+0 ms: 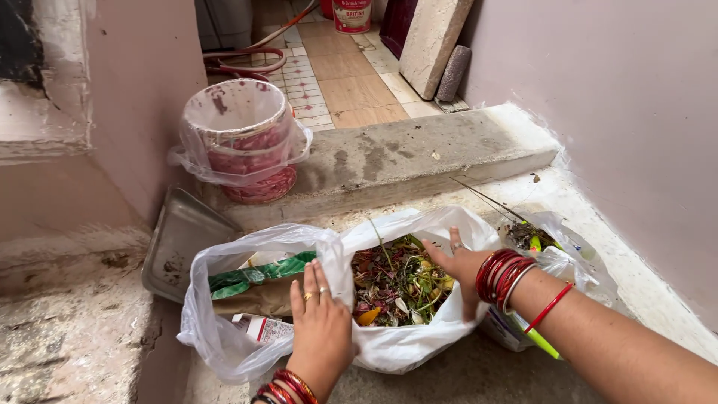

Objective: Sort different types of household trash into separate plastic bags on a floor.

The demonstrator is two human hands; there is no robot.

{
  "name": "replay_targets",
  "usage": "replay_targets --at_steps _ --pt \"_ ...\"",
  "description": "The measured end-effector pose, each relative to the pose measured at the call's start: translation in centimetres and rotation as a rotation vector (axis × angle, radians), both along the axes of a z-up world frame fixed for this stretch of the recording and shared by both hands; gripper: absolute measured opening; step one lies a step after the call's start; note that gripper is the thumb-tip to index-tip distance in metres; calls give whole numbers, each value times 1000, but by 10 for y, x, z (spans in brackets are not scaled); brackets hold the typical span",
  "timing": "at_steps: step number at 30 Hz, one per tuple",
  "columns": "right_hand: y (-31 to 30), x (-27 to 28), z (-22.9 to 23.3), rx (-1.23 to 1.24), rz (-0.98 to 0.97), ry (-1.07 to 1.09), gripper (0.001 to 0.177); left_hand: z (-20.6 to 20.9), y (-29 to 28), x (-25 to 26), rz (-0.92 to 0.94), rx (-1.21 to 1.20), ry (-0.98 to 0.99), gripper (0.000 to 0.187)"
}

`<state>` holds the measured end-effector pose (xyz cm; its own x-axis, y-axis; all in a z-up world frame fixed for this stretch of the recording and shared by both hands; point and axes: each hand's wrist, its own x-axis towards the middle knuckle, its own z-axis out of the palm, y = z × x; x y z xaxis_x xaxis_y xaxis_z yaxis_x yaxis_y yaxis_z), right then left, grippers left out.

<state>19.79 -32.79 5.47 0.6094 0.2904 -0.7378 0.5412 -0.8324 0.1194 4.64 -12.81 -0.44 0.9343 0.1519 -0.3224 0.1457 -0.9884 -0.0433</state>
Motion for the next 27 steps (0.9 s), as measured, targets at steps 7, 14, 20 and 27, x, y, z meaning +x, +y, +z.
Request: replay_targets --at_steps 7,14,20,27 --pt "20 -23 35 -141 -5 -133 161 13 12 1 86 183 -63 117" --pt "25 39 -25 307 139 -445 42 -4 23 20 4 -139 -370 61" --pt "40 71 -61 556 207 -452 90 -10 19 25 -64 -108 -313 58" --pt "43 92 -83 984 162 -579 16 -25 33 25 55 79 -331 92"
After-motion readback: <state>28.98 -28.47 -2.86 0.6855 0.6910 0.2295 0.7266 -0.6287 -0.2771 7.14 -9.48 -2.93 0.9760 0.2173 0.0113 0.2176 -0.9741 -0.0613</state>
